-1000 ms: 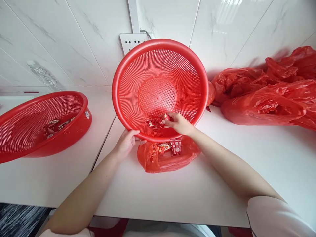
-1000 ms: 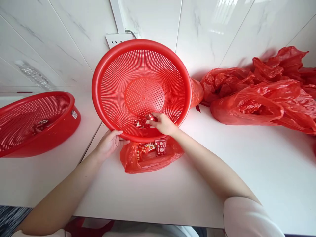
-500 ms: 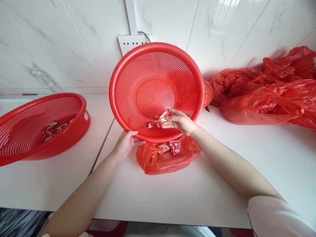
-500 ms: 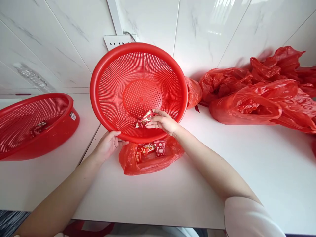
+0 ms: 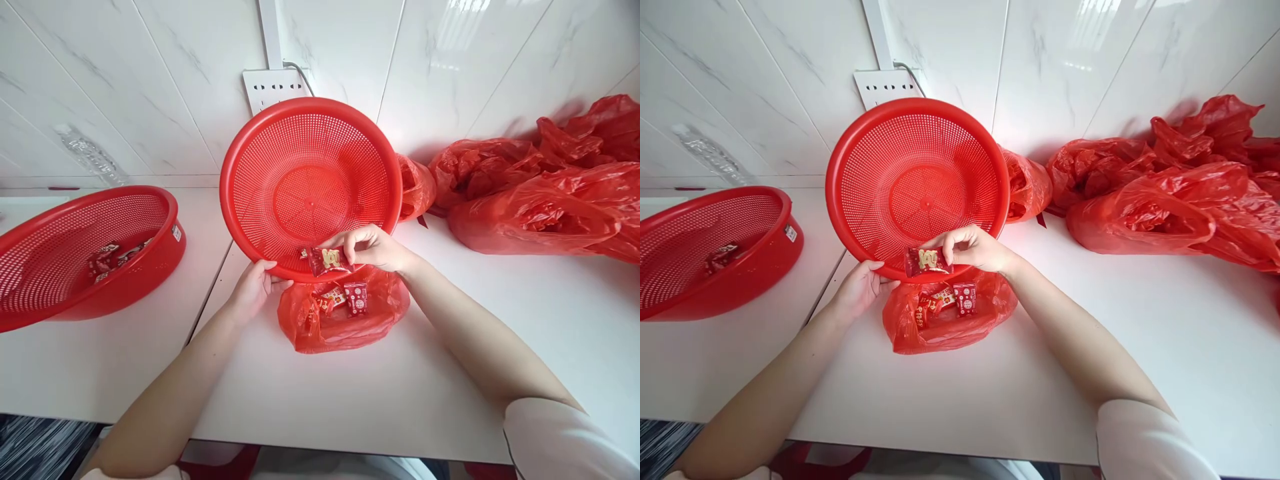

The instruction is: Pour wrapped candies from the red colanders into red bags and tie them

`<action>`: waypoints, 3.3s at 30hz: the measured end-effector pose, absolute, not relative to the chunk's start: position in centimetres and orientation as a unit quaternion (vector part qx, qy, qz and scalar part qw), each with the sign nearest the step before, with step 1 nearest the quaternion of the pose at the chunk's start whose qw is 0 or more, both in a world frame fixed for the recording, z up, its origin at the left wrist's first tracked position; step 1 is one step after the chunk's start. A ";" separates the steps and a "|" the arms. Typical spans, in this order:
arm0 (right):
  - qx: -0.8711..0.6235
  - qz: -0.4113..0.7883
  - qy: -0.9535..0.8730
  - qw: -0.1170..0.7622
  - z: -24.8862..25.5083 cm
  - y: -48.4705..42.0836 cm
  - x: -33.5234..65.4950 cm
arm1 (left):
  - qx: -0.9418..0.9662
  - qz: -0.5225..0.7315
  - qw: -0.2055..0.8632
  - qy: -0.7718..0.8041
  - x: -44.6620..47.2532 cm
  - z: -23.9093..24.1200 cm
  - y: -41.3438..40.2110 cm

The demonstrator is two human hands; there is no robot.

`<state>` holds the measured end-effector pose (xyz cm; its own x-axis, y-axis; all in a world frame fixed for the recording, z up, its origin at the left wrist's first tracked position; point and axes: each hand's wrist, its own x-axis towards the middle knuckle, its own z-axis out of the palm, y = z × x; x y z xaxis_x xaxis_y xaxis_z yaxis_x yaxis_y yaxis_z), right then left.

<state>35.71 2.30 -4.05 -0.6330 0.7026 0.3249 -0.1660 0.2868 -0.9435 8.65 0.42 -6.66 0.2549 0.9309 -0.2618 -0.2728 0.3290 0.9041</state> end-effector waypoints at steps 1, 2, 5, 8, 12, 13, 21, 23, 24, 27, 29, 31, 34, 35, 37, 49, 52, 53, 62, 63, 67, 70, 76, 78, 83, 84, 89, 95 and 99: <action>-0.194 0.551 -0.733 0.348 -3.5 2.2 36.1 | 0.384 0.435 0.692 0.429 8.6 -6.7 0.4; -0.198 0.533 -0.766 0.302 -3.0 2.0 36.5 | 0.385 0.435 0.692 0.429 8.6 -6.7 0.4; -0.213 0.462 -0.843 0.171 -1.9 1.7 37.4 | 0.397 0.435 0.685 0.429 8.6 -6.9 0.4; -0.261 0.366 -0.871 0.196 -2.4 1.8 37.1 | 0.405 0.438 0.682 0.425 8.7 -7.1 0.4; -0.367 0.233 -0.871 0.228 -4.9 2.2 35.4 | 0.409 0.429 0.691 0.415 8.9 -7.1 0.1; -0.394 0.209 -0.871 0.204 -5.5 2.2 35.1 | 0.412 0.426 0.692 0.413 9.0 -7.0 0.0; -0.350 0.263 -0.883 0.171 -6.2 2.4 35.0 | 0.429 0.420 0.688 0.408 9.1 -6.8 -0.2; -0.368 0.283 -0.865 0.193 -6.1 2.8 35.1 | 0.430 0.415 0.691 0.407 8.9 -6.8 -0.1; -0.383 0.298 -0.850 0.205 -6.1 3.0 35.2 | 0.431 0.414 0.691 0.407 8.9 -6.8 -0.1; -0.412 0.369 -0.797 0.242 -6.6 3.5 35.3 | 0.438 0.412 0.687 0.408 8.9 -6.8 -0.1; -0.410 0.437 -0.760 0.251 -6.9 3.6 35.3 | 0.439 0.411 0.686 0.409 9.0 -6.8 -0.1; -0.409 0.499 -0.719 0.258 -6.9 3.5 35.4 | 0.436 0.411 0.688 0.410 9.0 -6.8 -0.1; -0.394 0.553 -0.687 0.260 -6.5 3.3 35.4 | 0.437 0.407 0.689 0.411 8.9 -6.9 0.0; -0.385 0.559 -0.687 0.258 -6.2 3.2 35.4 | 0.438 0.406 0.689 0.411 8.8 -6.9 0.0; -0.359 0.567 -0.701 0.241 -5.8 3.0 35.5 | 0.439 0.407 0.687 0.411 8.8 -7.0 0.1; -0.398 0.323 -0.834 0.203 -7.4 1.9 32.4 | 0.448 0.411 0.678 0.412 9.4 -6.5 -0.7; -0.397 0.300 -0.856 0.141 -7.9 2.0 32.1 | 0.443 0.416 0.677 0.416 9.6 -6.5 -0.9; -0.390 0.294 -0.859 0.150 -7.9 2.0 32.2 | 0.440 0.418 0.678 0.415 9.6 -6.6 -0.9; -0.362 0.555 -0.683 0.308 -7.6 3.2 33.3 | 0.426 0.418 0.684 0.420 9.4 -6.6 -0.4; -0.363 0.599 -0.642 0.312 -7.7 3.4 33.4 | 0.427 0.418 0.683 0.421 9.4 -6.6 -0.4; -0.352 0.635 -0.608 0.323 -7.3 3.6 33.8 | 0.426 0.418 0.682 0.422 9.4 -6.6 -0.4; -0.298 0.623 -0.651 0.315 -5.9 3.0 34.3 | 0.423 0.424 0.677 0.428 9.3 -6.5 -0.5; -0.243 0.553 -0.775 0.186 -2.5 1.3 35.8 | 0.415 0.456 0.642 0.457 8.4 -5.5 0.0; -0.276 0.481 -0.810 0.192 -1.8 0.8 36.0 | 0.403 0.472 0.624 0.475 8.0 -5.1 0.3; -0.335 0.216 -0.872 0.283 -1.5 0.2 35.5 | 0.348 0.504 0.606 0.508 6.7 -4.5 1.1; -0.366 0.145 -0.870 0.296 -1.6 0.2 35.3 | 0.346 0.498 0.604 0.517 6.5 -4.4 1.2; -0.524 0.012 -0.810 0.261 -2.9 0.7 35.0 | 0.423 0.402 0.566 0.582 5.4 -4.0 1.3; -0.523 0.138 -0.787 0.296 -6.2 1.9 34.3 | 0.476 0.337 0.509 0.633 4.7 -4.5 1.5; -0.512 0.171 -0.740 0.401 -7.9 2.7 33.8 | 0.539 0.351 0.429 0.634 3.3 -4.2 1.6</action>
